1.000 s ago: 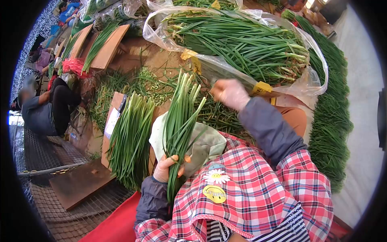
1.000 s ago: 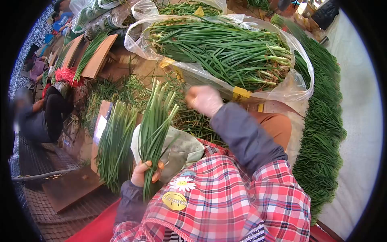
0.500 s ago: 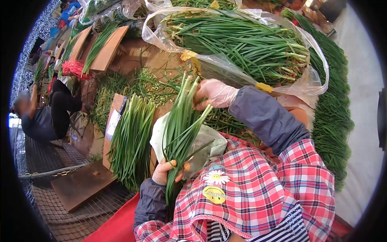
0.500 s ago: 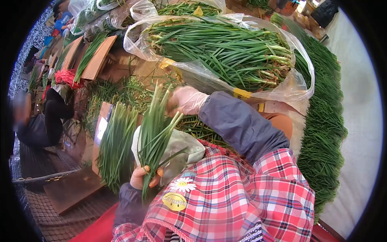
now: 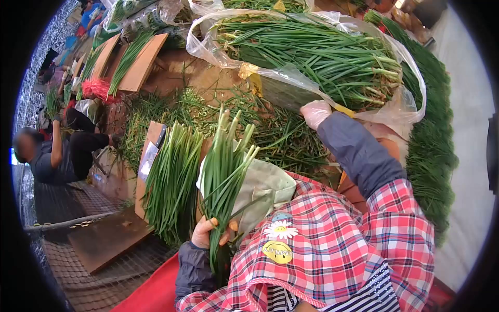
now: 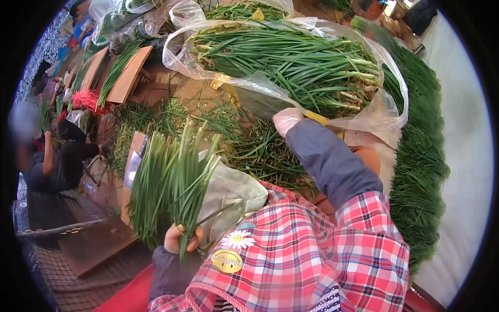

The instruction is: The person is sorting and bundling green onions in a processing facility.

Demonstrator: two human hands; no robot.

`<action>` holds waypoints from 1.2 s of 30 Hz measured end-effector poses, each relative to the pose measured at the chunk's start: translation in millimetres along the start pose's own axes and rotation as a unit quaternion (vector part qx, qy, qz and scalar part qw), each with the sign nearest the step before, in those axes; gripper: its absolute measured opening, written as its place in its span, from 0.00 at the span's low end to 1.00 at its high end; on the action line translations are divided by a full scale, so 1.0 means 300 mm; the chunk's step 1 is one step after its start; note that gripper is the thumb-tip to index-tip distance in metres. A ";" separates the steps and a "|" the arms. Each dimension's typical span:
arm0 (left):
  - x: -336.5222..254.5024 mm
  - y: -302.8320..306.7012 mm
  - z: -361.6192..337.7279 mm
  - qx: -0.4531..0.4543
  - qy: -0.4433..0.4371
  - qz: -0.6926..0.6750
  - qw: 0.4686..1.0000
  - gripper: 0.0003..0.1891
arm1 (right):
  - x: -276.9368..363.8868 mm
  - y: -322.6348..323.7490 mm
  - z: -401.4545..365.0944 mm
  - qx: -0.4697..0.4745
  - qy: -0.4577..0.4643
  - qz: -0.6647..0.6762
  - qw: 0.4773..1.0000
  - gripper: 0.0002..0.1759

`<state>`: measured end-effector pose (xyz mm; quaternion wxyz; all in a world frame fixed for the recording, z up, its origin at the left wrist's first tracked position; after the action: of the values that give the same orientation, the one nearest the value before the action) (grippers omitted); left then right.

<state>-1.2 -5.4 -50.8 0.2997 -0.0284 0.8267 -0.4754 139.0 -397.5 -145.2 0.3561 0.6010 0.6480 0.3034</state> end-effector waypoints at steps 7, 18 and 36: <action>-0.019 -0.051 0.068 -0.040 0.052 0.086 0.994 0.25 | 0.264 0.315 -0.228 0.096 0.299 0.484 0.817 0.21; -0.025 -0.064 0.057 -0.053 0.068 0.094 0.992 0.27 | 0.191 0.230 -0.159 -0.111 0.206 0.327 0.916 0.15; -0.040 -0.178 0.297 -0.087 -0.184 0.412 0.888 0.35 | 0.375 0.130 -0.232 0.141 0.281 0.923 0.223 0.25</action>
<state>42.6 -99.1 -35.1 0.6122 0.2019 0.7319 -0.2210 100.7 -279.5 -85.0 -0.4677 0.6968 -0.2674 0.4735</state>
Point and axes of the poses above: each hand's wrist, its own z-axis towards the middle knuckle, its own y-axis out of the back of the hand, x = y × z, the point moved 3 cm from there along z, towards the middle knuckle, and after that the axes turned 10 degrees about x, right-handed, at the moved point
